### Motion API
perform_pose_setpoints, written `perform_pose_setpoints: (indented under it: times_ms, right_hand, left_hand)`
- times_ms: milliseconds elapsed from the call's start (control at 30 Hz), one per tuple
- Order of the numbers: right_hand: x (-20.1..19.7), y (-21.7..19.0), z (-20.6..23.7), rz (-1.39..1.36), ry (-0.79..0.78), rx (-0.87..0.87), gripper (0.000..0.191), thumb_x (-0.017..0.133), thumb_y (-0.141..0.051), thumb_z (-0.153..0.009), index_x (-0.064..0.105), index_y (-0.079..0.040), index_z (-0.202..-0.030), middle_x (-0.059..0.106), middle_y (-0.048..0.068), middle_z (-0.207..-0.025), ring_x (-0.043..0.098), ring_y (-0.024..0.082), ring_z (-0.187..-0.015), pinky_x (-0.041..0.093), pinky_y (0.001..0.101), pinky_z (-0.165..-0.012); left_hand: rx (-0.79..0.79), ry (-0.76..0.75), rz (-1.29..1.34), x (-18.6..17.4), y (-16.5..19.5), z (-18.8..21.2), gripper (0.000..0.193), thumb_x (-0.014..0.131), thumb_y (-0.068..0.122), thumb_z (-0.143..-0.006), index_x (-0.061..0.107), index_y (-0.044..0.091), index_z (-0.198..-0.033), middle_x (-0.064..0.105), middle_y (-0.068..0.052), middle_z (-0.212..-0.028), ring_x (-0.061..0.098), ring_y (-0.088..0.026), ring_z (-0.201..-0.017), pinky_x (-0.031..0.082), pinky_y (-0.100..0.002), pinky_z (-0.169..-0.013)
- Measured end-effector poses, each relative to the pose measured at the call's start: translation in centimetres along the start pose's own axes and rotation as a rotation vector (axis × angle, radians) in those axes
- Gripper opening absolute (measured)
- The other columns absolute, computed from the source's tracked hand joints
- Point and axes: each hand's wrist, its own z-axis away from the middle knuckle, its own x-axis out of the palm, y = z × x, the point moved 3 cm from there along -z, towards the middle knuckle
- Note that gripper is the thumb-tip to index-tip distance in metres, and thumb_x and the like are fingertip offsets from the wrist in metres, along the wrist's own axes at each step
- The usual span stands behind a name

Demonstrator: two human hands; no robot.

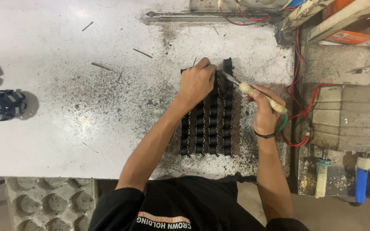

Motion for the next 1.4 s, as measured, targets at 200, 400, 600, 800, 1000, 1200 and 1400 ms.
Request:
perform_pose_setpoints:
  times_ms: [200, 400, 600, 800, 1000, 1200, 1400]
  right_hand:
    - [-0.1, -0.1, -0.5, -0.014, -0.017, -0.008, 0.022, 0.060, 0.000, -0.099, 0.071, 0.012, -0.114, 0.073, 0.023, -0.108, 0.070, 0.025, -0.083, 0.060, 0.0367, -0.074]
    - [-1.6, -1.4, 0.7, -0.118, 0.028, -0.138, 0.022, 0.058, 0.000, -0.100, 0.072, 0.008, -0.115, 0.073, 0.022, -0.109, 0.073, 0.027, -0.089, 0.061, 0.0372, -0.074]
    - [-1.7, -0.2, 2.9, -0.004, -0.009, -0.114, 0.021, 0.060, 0.003, -0.100, 0.071, 0.010, -0.117, 0.073, 0.022, -0.107, 0.072, 0.025, -0.084, 0.061, 0.0368, -0.074]
    - [-1.3, -0.2, 2.8, 0.099, 0.012, -0.054, 0.021, 0.061, 0.003, -0.098, 0.070, 0.012, -0.115, 0.073, 0.022, -0.106, 0.072, 0.025, -0.082, 0.061, 0.0344, -0.074]
    - [-1.0, -0.7, 1.8, -0.071, -0.036, -0.009, 0.020, 0.059, 0.002, -0.099, 0.071, 0.011, -0.113, 0.073, 0.023, -0.105, 0.071, 0.026, -0.079, 0.059, 0.0354, -0.070]
    - [-1.1, -0.8, 1.9, 0.017, 0.017, 0.027, 0.021, 0.059, 0.000, -0.098, 0.071, 0.012, -0.111, 0.072, 0.022, -0.100, 0.068, 0.025, -0.075, 0.057, 0.0357, -0.068]
    - [-1.3, -0.8, 2.0, -0.047, 0.027, -0.054, 0.021, 0.058, -0.001, -0.100, 0.071, 0.011, -0.111, 0.073, 0.022, -0.101, 0.070, 0.026, -0.079, 0.058, 0.0356, -0.069]
  left_hand:
    - [-0.010, -0.074, -0.016, 0.5, -0.2, -0.9, 0.007, 0.068, 0.007, -0.090, 0.074, 0.005, -0.091, 0.066, -0.013, -0.090, 0.070, -0.036, -0.067, 0.059, -0.045, -0.063]
    - [-0.008, -0.026, -0.001, -1.2, 0.5, -0.2, 0.009, 0.070, 0.009, -0.088, 0.069, 0.001, -0.093, 0.065, -0.016, -0.097, 0.070, -0.038, -0.070, 0.060, -0.045, -0.063]
    - [-0.023, -0.046, 0.003, -1.6, 1.4, 2.4, 0.016, 0.069, 0.008, -0.085, 0.075, 0.006, -0.100, 0.067, -0.013, -0.106, 0.072, -0.034, -0.070, 0.061, -0.043, -0.059]
    - [-0.050, -0.068, 0.015, -0.9, 1.2, 2.8, 0.018, 0.071, 0.009, -0.087, 0.079, 0.010, -0.102, 0.067, -0.010, -0.102, 0.072, -0.033, -0.070, 0.060, -0.044, -0.062]
    - [0.018, -0.099, 0.022, -0.7, 1.3, 2.0, 0.013, 0.070, 0.008, -0.086, 0.077, 0.005, -0.096, 0.064, -0.015, -0.097, 0.071, -0.037, -0.071, 0.060, -0.047, -0.064]
    - [0.011, -0.187, -0.083, -0.2, 1.9, 1.4, 0.009, 0.065, 0.003, -0.086, 0.074, 0.002, -0.088, 0.063, -0.018, -0.096, 0.072, -0.039, -0.069, 0.060, -0.048, -0.061]
    - [0.007, -0.143, -0.039, -0.4, 1.9, 1.3, 0.012, 0.065, 0.001, -0.084, 0.075, 0.001, -0.091, 0.064, -0.017, -0.096, 0.071, -0.038, -0.067, 0.060, -0.047, -0.059]
